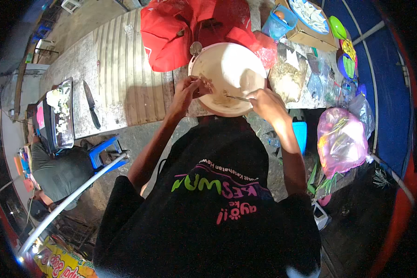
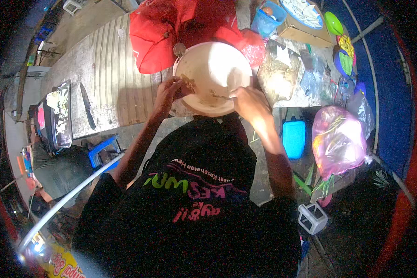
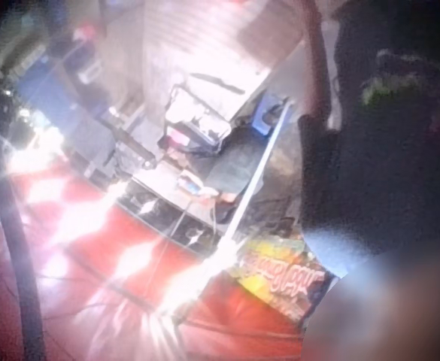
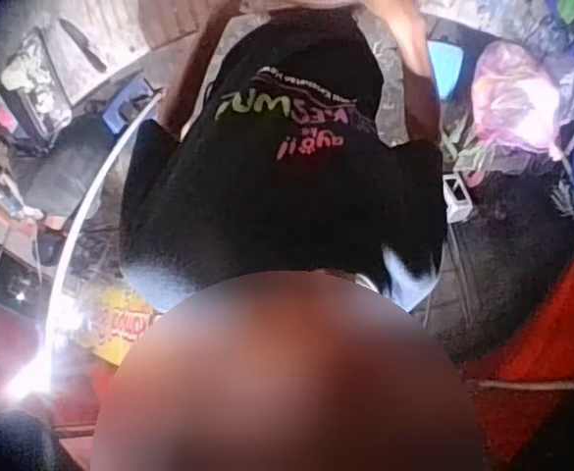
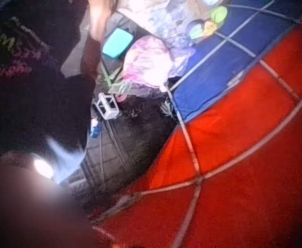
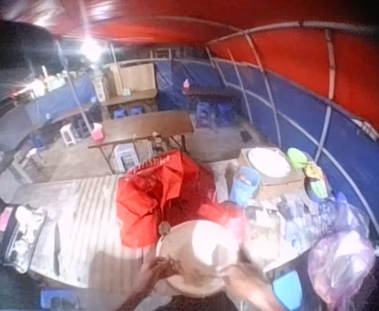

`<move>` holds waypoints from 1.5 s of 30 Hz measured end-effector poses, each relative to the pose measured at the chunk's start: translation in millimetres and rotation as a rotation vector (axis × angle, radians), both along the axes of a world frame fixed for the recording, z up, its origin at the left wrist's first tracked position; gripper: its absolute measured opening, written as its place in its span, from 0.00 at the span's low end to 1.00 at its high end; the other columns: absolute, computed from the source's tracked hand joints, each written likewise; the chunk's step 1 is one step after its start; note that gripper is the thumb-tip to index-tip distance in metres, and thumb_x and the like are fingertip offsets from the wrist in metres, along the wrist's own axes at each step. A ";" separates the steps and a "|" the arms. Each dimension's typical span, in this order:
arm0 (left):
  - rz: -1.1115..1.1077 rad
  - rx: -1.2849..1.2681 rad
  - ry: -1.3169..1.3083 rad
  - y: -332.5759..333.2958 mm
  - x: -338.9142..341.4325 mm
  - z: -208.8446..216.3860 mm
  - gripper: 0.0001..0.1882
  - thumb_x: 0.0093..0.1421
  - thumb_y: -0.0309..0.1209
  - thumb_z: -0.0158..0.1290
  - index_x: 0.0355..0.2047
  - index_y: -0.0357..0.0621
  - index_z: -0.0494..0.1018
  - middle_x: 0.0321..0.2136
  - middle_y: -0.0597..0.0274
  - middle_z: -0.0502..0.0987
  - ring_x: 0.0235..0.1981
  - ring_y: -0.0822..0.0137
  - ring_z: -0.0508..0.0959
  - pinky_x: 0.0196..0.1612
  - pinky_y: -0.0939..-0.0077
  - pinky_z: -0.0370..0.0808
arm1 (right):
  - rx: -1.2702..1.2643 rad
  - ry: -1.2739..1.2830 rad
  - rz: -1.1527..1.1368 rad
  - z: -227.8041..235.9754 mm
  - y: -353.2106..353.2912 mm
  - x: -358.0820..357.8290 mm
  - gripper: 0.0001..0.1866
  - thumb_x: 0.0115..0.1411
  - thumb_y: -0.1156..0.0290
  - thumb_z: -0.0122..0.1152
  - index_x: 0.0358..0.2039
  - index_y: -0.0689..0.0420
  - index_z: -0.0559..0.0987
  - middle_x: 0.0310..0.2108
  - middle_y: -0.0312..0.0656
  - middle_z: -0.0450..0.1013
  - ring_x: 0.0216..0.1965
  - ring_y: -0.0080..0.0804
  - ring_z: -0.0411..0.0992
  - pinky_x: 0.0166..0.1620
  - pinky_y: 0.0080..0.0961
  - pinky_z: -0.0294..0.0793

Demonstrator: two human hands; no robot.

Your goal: The person scoops a brown paste from a white bowl using a spoon and spreads it onto flat triangular wrappers. They fold each wrapper into a small packet and place it into a blue bowl on a cardboard box. The process repeats continuously.

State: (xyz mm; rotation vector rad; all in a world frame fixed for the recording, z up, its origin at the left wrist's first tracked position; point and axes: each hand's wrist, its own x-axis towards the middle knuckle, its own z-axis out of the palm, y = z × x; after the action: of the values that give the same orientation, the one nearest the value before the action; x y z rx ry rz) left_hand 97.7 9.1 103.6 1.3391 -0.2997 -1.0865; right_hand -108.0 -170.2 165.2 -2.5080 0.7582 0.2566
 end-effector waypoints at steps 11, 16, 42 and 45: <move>0.248 -0.040 -0.482 -6.7 -22.2 -59.4 0.11 0.69 0.28 0.47 0.47 0.33 0.70 0.38 0.62 0.75 0.40 0.74 0.73 0.45 0.81 0.70 | 0.120 0.108 0.144 -2.0 -12.1 17.6 0.15 0.56 0.75 0.54 0.42 0.55 0.84 0.36 0.52 0.80 0.37 0.45 0.80 0.45 0.36 0.78; 0.370 -0.120 -0.492 -14.6 -40.5 -50.7 0.10 0.69 0.26 0.46 0.44 0.31 0.71 0.33 0.58 0.77 0.36 0.73 0.74 0.41 0.78 0.72 | 0.352 0.204 -0.014 -3.6 -4.2 18.7 0.18 0.59 0.76 0.50 0.48 0.54 0.81 0.25 0.47 0.79 0.18 0.30 0.75 0.26 0.30 0.76; 0.182 -0.166 0.149 -22.5 5.6 2.9 0.10 0.66 0.29 0.47 0.41 0.35 0.73 0.37 0.57 0.79 0.37 0.65 0.82 0.45 0.71 0.80 | 1.073 -0.277 -0.351 11.7 -30.8 -47.9 0.18 0.66 0.61 0.57 0.50 0.60 0.78 0.24 0.33 0.72 0.16 0.13 0.61 0.18 0.13 0.57; 0.107 -0.187 0.213 -26.7 4.9 7.4 0.10 0.66 0.30 0.47 0.40 0.37 0.73 0.35 0.58 0.79 0.35 0.65 0.82 0.45 0.68 0.81 | 1.031 -0.383 -0.338 10.9 -28.5 -46.3 0.17 0.67 0.64 0.56 0.51 0.60 0.77 0.25 0.33 0.72 0.18 0.14 0.62 0.20 0.14 0.60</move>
State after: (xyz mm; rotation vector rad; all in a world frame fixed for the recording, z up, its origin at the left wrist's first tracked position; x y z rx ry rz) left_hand 102.5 -17.6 111.0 1.0520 -0.1657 -1.0736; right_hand -154.3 -198.7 176.1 -1.3748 0.6391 0.0170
